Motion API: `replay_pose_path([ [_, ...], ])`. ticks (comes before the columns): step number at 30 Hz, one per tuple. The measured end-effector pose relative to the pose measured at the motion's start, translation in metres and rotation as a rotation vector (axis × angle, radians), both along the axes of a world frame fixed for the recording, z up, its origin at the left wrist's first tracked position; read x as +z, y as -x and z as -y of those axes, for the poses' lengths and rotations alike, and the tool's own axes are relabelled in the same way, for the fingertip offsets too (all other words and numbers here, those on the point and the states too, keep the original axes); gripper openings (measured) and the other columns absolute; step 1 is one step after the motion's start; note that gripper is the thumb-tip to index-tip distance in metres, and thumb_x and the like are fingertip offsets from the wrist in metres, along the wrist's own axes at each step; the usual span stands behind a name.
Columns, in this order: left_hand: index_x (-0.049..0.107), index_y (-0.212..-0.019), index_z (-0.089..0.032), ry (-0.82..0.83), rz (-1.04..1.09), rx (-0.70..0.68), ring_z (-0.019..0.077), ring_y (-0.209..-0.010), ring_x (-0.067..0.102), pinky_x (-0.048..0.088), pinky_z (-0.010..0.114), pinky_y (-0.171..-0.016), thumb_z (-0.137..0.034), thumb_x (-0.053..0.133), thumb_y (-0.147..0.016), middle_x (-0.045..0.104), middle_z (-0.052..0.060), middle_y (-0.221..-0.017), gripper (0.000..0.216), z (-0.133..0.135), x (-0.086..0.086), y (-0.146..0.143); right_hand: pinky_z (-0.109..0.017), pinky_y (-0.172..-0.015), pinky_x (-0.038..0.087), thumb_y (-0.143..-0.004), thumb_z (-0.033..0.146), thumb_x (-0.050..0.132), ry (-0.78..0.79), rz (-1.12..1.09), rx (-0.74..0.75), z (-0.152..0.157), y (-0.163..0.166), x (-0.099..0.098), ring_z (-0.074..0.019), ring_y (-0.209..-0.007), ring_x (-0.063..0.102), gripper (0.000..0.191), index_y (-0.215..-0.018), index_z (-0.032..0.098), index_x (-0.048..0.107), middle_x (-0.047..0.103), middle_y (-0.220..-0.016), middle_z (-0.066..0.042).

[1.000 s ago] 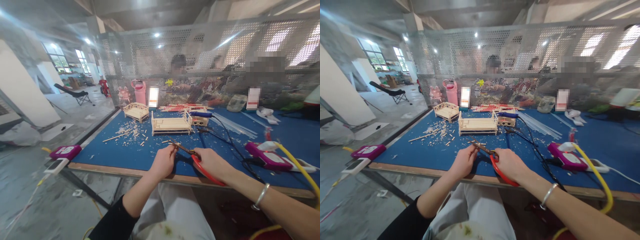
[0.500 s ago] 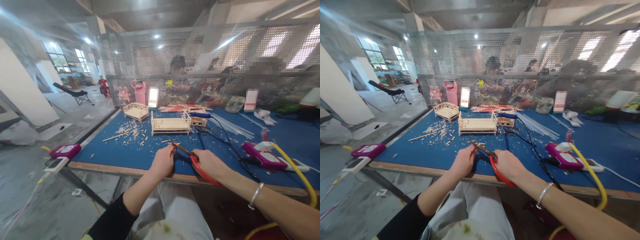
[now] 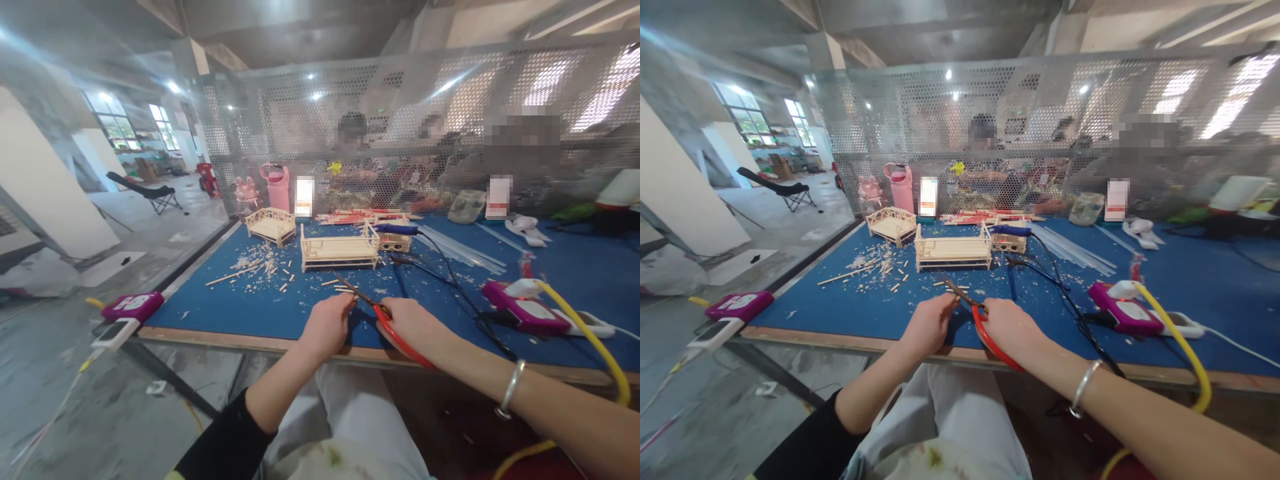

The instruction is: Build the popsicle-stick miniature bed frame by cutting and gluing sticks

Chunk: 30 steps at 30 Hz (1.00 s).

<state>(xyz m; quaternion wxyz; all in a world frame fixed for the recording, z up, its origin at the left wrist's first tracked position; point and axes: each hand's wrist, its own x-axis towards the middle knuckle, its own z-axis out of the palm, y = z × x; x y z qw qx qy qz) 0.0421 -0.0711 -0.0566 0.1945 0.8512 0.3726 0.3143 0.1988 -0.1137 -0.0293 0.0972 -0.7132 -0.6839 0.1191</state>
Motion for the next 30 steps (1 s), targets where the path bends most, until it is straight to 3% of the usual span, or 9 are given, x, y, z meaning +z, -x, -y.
replay_pose_path([
  [4, 0.056, -0.077, -0.018, 0.112, 0.109, 0.104, 0.0157, -0.068, 0.057, 0.041, 0.027, -0.066, -0.025, 0.033, -0.088, 0.064, 0.005, -0.072, 0.027, -0.003, 0.000, 0.000, -0.023, -0.055, 0.033, -0.073, 0.016, 0.046, -0.008, -0.101, 0.001, -0.006, -0.002, 0.003, -0.0166, -0.063, 0.058, 0.016, -0.057, 0.019, 0.048, 0.063, -0.064, -0.006],
  [7, 0.053, -0.080, -0.018, 0.386, 0.380, 0.071, 0.0132, -0.056, 0.055, 0.041, 0.025, -0.059, -0.038, 0.032, -0.088, 0.060, 0.001, -0.060, 0.031, -0.005, 0.003, 0.001, -0.023, -0.051, 0.033, -0.074, 0.024, 0.048, -0.007, -0.333, -0.011, -0.003, -0.002, 0.015, -0.0135, -0.052, 0.051, 0.024, -0.051, 0.020, 0.042, 0.053, -0.052, 0.000],
  [10, 0.057, -0.089, -0.016, 0.567, 0.587, -0.050, 0.0161, -0.080, 0.062, 0.045, 0.027, -0.069, -0.046, 0.041, -0.083, 0.068, 0.007, -0.087, 0.034, -0.005, 0.006, 0.003, -0.023, -0.044, 0.032, -0.076, 0.033, 0.045, 0.069, -0.706, -0.065, 0.000, 0.005, 0.021, -0.0098, -0.042, 0.043, 0.030, -0.049, 0.020, 0.041, 0.046, -0.045, 0.003],
  [13, 0.065, -0.090, -0.015, 0.515, 0.636, -0.132, 0.0224, -0.112, 0.051, 0.041, 0.033, -0.088, -0.047, 0.053, -0.077, 0.058, 0.012, -0.120, 0.037, -0.004, 0.007, 0.005, -0.021, -0.042, 0.034, -0.073, 0.032, 0.048, 0.164, -1.098, -0.123, -0.004, 0.018, 0.015, -0.0092, -0.044, 0.047, 0.022, -0.058, 0.017, 0.050, 0.053, -0.052, 0.001],
  [15, 0.068, -0.090, -0.015, 0.486, 0.641, -0.175, 0.0232, -0.121, 0.043, 0.036, 0.034, -0.096, -0.047, 0.055, -0.076, 0.056, 0.012, -0.122, 0.038, -0.003, 0.007, 0.006, -0.020, -0.042, 0.036, -0.068, 0.028, 0.053, 0.169, -1.313, -0.133, -0.008, 0.028, 0.009, -0.0098, -0.048, 0.051, 0.012, -0.066, 0.016, 0.055, 0.057, -0.057, -0.001],
  [18, 0.069, -0.091, -0.016, 0.444, 0.639, -0.190, 0.0214, -0.121, 0.043, 0.034, 0.033, -0.099, -0.046, 0.053, -0.078, 0.061, 0.011, -0.114, 0.036, -0.002, 0.007, 0.008, -0.020, -0.042, 0.035, -0.058, 0.024, 0.059, 0.100, -1.478, -0.127, -0.015, 0.038, 0.004, -0.0096, -0.047, 0.050, 0.014, -0.070, 0.016, 0.054, 0.055, -0.053, 0.001],
  [23, 0.068, -0.087, -0.014, 0.388, 0.661, -0.011, 0.0186, -0.095, 0.057, 0.042, 0.030, -0.086, -0.039, 0.056, -0.076, 0.065, 0.009, -0.095, 0.030, 0.000, 0.002, 0.007, -0.020, -0.042, 0.032, -0.049, 0.025, 0.063, -0.040, -1.402, -0.145, -0.022, 0.031, 0.004, -0.0081, -0.043, 0.045, 0.025, -0.066, 0.020, 0.045, 0.048, -0.047, 0.007],
  [27, 0.067, -0.083, -0.013, 0.503, 0.596, 0.061, 0.0139, -0.067, 0.057, 0.044, 0.025, -0.065, -0.035, 0.055, -0.076, 0.066, 0.004, -0.074, 0.027, 0.001, -0.001, 0.002, -0.023, -0.047, 0.035, -0.052, 0.026, 0.059, -0.195, -1.010, -0.010, -0.023, 0.016, 0.010, -0.0093, -0.046, 0.044, 0.018, -0.065, 0.020, 0.048, 0.047, -0.049, 0.007],
  [30, 0.068, -0.084, -0.015, 0.382, 0.463, -0.026, 0.0152, -0.073, 0.059, 0.043, 0.024, -0.069, -0.030, 0.055, -0.077, 0.069, 0.004, -0.080, 0.021, 0.004, 0.000, -0.001, -0.023, -0.050, 0.035, -0.055, 0.022, 0.053, -0.260, -0.699, 0.123, -0.021, 0.011, 0.016, -0.0100, -0.051, 0.045, 0.009, -0.062, 0.019, 0.049, 0.050, -0.053, 0.005],
])
